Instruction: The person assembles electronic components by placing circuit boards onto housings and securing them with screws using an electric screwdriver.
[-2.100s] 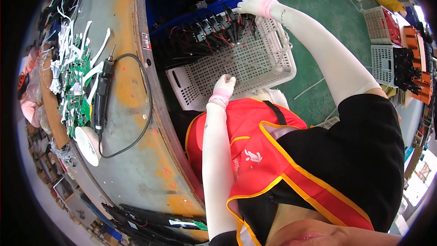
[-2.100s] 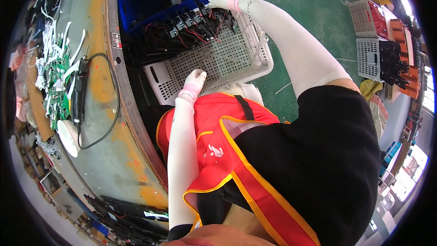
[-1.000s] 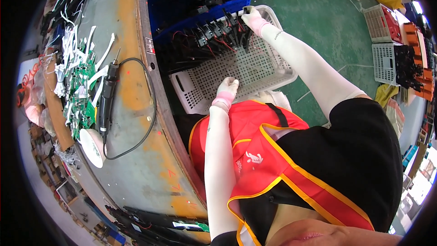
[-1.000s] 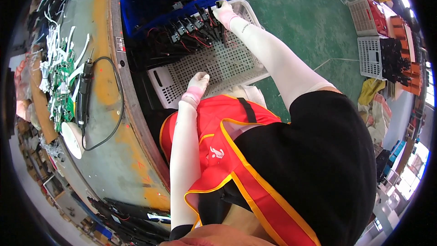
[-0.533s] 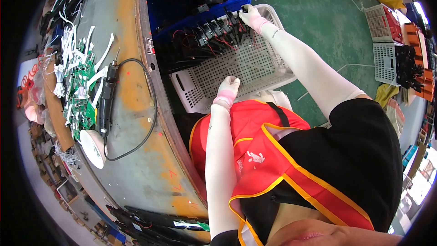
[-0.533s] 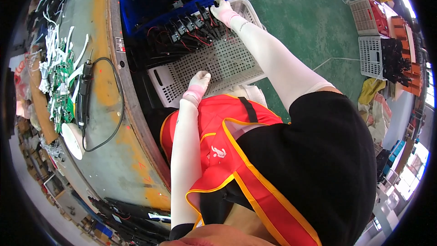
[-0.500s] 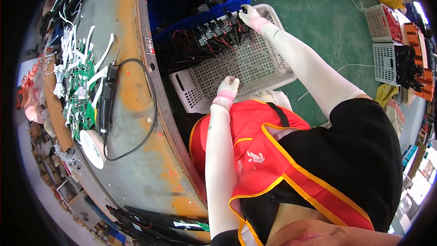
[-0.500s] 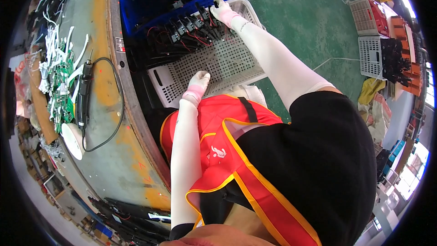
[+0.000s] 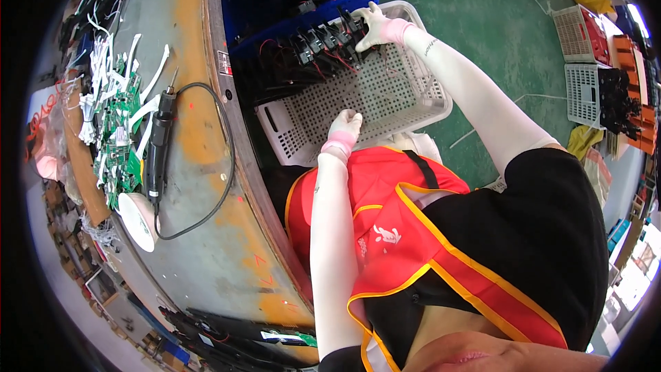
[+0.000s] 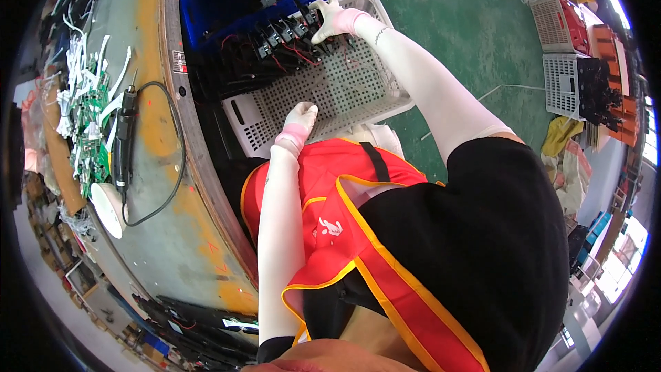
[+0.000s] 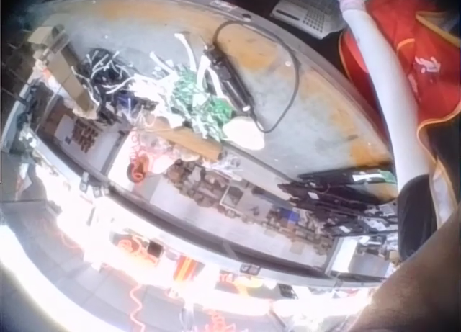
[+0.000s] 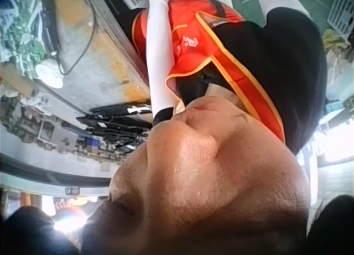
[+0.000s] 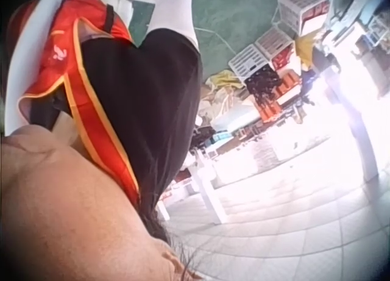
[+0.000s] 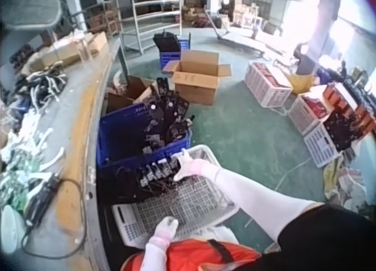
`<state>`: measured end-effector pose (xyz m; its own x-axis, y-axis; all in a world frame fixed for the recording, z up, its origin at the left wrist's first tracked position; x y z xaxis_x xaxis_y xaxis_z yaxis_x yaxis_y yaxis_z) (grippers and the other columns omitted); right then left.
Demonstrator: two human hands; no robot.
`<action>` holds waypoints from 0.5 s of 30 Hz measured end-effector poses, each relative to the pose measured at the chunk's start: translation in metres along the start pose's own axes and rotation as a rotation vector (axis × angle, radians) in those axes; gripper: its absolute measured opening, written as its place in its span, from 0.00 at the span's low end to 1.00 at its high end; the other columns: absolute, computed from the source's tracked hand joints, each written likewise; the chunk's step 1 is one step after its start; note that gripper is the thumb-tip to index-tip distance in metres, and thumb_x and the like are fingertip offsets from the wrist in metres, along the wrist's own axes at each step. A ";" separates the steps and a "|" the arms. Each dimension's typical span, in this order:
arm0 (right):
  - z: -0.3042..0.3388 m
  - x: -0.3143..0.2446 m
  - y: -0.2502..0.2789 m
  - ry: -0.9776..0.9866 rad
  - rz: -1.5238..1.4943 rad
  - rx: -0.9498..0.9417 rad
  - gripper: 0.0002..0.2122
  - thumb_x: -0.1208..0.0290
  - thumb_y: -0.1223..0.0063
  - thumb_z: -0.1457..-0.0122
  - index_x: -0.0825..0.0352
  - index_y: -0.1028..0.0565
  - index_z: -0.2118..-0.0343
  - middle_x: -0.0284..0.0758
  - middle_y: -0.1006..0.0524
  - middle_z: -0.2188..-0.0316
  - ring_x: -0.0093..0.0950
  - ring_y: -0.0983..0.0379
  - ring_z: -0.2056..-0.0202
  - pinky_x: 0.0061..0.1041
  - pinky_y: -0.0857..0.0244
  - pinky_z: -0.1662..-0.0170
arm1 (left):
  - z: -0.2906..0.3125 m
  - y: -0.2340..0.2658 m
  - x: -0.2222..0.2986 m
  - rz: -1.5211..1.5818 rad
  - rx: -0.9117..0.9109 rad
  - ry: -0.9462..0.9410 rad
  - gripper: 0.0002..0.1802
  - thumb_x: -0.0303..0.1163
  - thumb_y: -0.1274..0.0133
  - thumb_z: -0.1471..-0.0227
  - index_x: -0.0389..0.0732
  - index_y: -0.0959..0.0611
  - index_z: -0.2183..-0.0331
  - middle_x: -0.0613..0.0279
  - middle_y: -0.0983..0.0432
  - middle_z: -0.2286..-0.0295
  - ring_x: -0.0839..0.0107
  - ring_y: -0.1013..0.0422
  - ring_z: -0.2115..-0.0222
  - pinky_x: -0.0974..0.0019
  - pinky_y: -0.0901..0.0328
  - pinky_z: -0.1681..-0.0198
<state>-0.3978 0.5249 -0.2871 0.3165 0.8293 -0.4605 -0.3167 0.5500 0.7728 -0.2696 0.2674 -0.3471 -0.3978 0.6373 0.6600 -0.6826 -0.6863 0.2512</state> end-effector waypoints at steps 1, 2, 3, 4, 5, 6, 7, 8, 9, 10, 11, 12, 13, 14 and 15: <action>-0.007 0.002 -0.004 0.004 0.002 0.000 0.48 0.52 0.30 0.63 0.55 0.45 0.37 0.58 0.62 0.35 0.49 0.62 0.33 0.43 0.49 0.36 | -0.002 0.000 -0.004 0.002 0.003 -0.001 0.17 0.37 0.48 0.42 0.35 0.23 0.57 0.63 0.22 0.68 0.74 0.28 0.67 0.71 0.34 0.61; -0.014 0.006 -0.004 -0.035 -0.026 0.065 0.43 0.55 0.32 0.61 0.56 0.41 0.39 0.58 0.61 0.35 0.50 0.56 0.34 0.42 0.47 0.37 | -0.004 0.000 -0.007 -0.015 0.016 -0.012 0.17 0.37 0.48 0.43 0.35 0.23 0.57 0.63 0.22 0.68 0.75 0.28 0.68 0.71 0.34 0.61; -0.016 0.006 -0.003 -0.074 -0.056 0.126 0.38 0.58 0.34 0.59 0.56 0.37 0.42 0.58 0.60 0.35 0.50 0.51 0.36 0.40 0.45 0.37 | -0.004 0.002 -0.007 -0.031 0.029 -0.019 0.16 0.36 0.48 0.43 0.35 0.23 0.57 0.64 0.22 0.68 0.75 0.28 0.69 0.71 0.35 0.62; -0.014 0.005 -0.002 -0.113 -0.065 0.261 0.32 0.63 0.38 0.57 0.55 0.33 0.45 0.55 0.51 0.37 0.50 0.39 0.41 0.37 0.41 0.40 | -0.003 0.003 -0.008 -0.029 0.033 -0.017 0.16 0.36 0.48 0.43 0.35 0.23 0.57 0.64 0.22 0.68 0.75 0.28 0.69 0.71 0.35 0.62; -0.015 0.004 -0.003 -0.109 -0.065 0.258 0.32 0.63 0.38 0.57 0.55 0.33 0.45 0.55 0.51 0.37 0.50 0.39 0.41 0.37 0.41 0.40 | -0.001 0.003 -0.009 -0.025 0.042 -0.029 0.16 0.36 0.48 0.43 0.35 0.23 0.57 0.64 0.22 0.68 0.75 0.29 0.69 0.71 0.35 0.63; -0.017 0.011 -0.003 -0.104 -0.132 0.247 0.31 0.63 0.39 0.56 0.54 0.33 0.45 0.54 0.46 0.40 0.49 0.37 0.43 0.36 0.39 0.41 | 0.000 0.003 -0.008 -0.024 0.047 -0.046 0.16 0.36 0.48 0.43 0.36 0.22 0.58 0.64 0.23 0.69 0.75 0.29 0.70 0.72 0.35 0.64; -0.020 0.017 -0.004 -0.099 -0.199 0.235 0.31 0.63 0.39 0.56 0.53 0.33 0.45 0.52 0.41 0.43 0.48 0.35 0.45 0.36 0.38 0.42 | 0.001 0.004 -0.007 -0.023 0.048 -0.047 0.16 0.36 0.48 0.43 0.36 0.22 0.58 0.64 0.23 0.69 0.75 0.29 0.70 0.72 0.35 0.64; -0.022 0.019 -0.001 -0.036 -0.170 0.292 0.28 0.62 0.39 0.56 0.52 0.31 0.47 0.50 0.35 0.49 0.46 0.32 0.49 0.35 0.36 0.44 | 0.000 0.004 -0.007 -0.006 0.030 -0.032 0.18 0.38 0.48 0.44 0.36 0.23 0.57 0.61 0.21 0.68 0.72 0.27 0.69 0.69 0.33 0.63; -0.026 0.021 0.000 -0.037 -0.169 0.289 0.28 0.62 0.39 0.56 0.52 0.31 0.47 0.50 0.35 0.49 0.46 0.32 0.49 0.35 0.36 0.44 | 0.001 0.003 -0.006 0.013 0.011 -0.013 0.20 0.41 0.48 0.44 0.36 0.23 0.56 0.58 0.20 0.66 0.69 0.25 0.68 0.66 0.32 0.62; -0.029 0.024 0.003 -0.062 -0.188 0.305 0.27 0.62 0.39 0.55 0.53 0.30 0.48 0.50 0.35 0.49 0.46 0.32 0.49 0.35 0.36 0.44 | 0.003 0.003 -0.004 0.015 0.009 -0.013 0.20 0.41 0.48 0.44 0.36 0.23 0.56 0.58 0.20 0.66 0.69 0.25 0.68 0.66 0.32 0.62; -0.030 0.028 0.004 -0.088 -0.207 0.321 0.26 0.62 0.39 0.55 0.54 0.29 0.49 0.50 0.34 0.49 0.46 0.32 0.49 0.35 0.36 0.44 | 0.006 0.003 -0.003 -0.008 0.006 -0.015 0.20 0.41 0.48 0.44 0.36 0.23 0.56 0.58 0.20 0.67 0.69 0.25 0.69 0.66 0.32 0.62; -0.031 0.027 0.008 -0.108 -0.203 0.371 0.24 0.61 0.39 0.55 0.55 0.27 0.52 0.50 0.34 0.50 0.46 0.31 0.50 0.34 0.36 0.44 | 0.004 0.004 -0.004 -0.030 0.009 -0.019 0.19 0.41 0.48 0.44 0.36 0.23 0.56 0.58 0.20 0.67 0.69 0.25 0.69 0.66 0.32 0.63; -0.031 0.025 0.009 -0.106 -0.201 0.372 0.24 0.61 0.39 0.55 0.55 0.27 0.52 0.50 0.34 0.50 0.46 0.31 0.50 0.34 0.36 0.44 | 0.003 0.003 -0.006 -0.028 0.010 -0.021 0.19 0.41 0.48 0.44 0.36 0.23 0.56 0.58 0.20 0.67 0.69 0.25 0.69 0.66 0.32 0.63; -0.031 0.026 0.010 -0.133 -0.228 0.399 0.24 0.61 0.39 0.55 0.54 0.27 0.52 0.50 0.33 0.50 0.46 0.31 0.50 0.34 0.36 0.44 | 0.001 0.003 -0.007 -0.035 0.016 -0.025 0.19 0.41 0.48 0.44 0.36 0.23 0.56 0.58 0.20 0.67 0.69 0.25 0.69 0.66 0.32 0.63; -0.030 0.025 0.011 -0.160 -0.256 0.425 0.24 0.61 0.39 0.55 0.54 0.27 0.52 0.50 0.33 0.50 0.46 0.31 0.50 0.34 0.36 0.44 | 0.000 0.004 -0.007 -0.042 0.023 -0.028 0.19 0.41 0.48 0.44 0.36 0.23 0.56 0.58 0.20 0.67 0.70 0.25 0.69 0.66 0.32 0.63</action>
<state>-0.4197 0.5549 -0.3035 0.4796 0.6294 -0.6114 0.1691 0.6173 0.7683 -0.2688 0.2600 -0.3508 -0.3517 0.6555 0.6683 -0.6836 -0.6676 0.2950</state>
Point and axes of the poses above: each hand's wrist, its own z-axis away from the middle knuckle, its own y-axis out of the back of the hand, x = y × z, the point moved 6 cm from there along -z, towards the middle knuckle
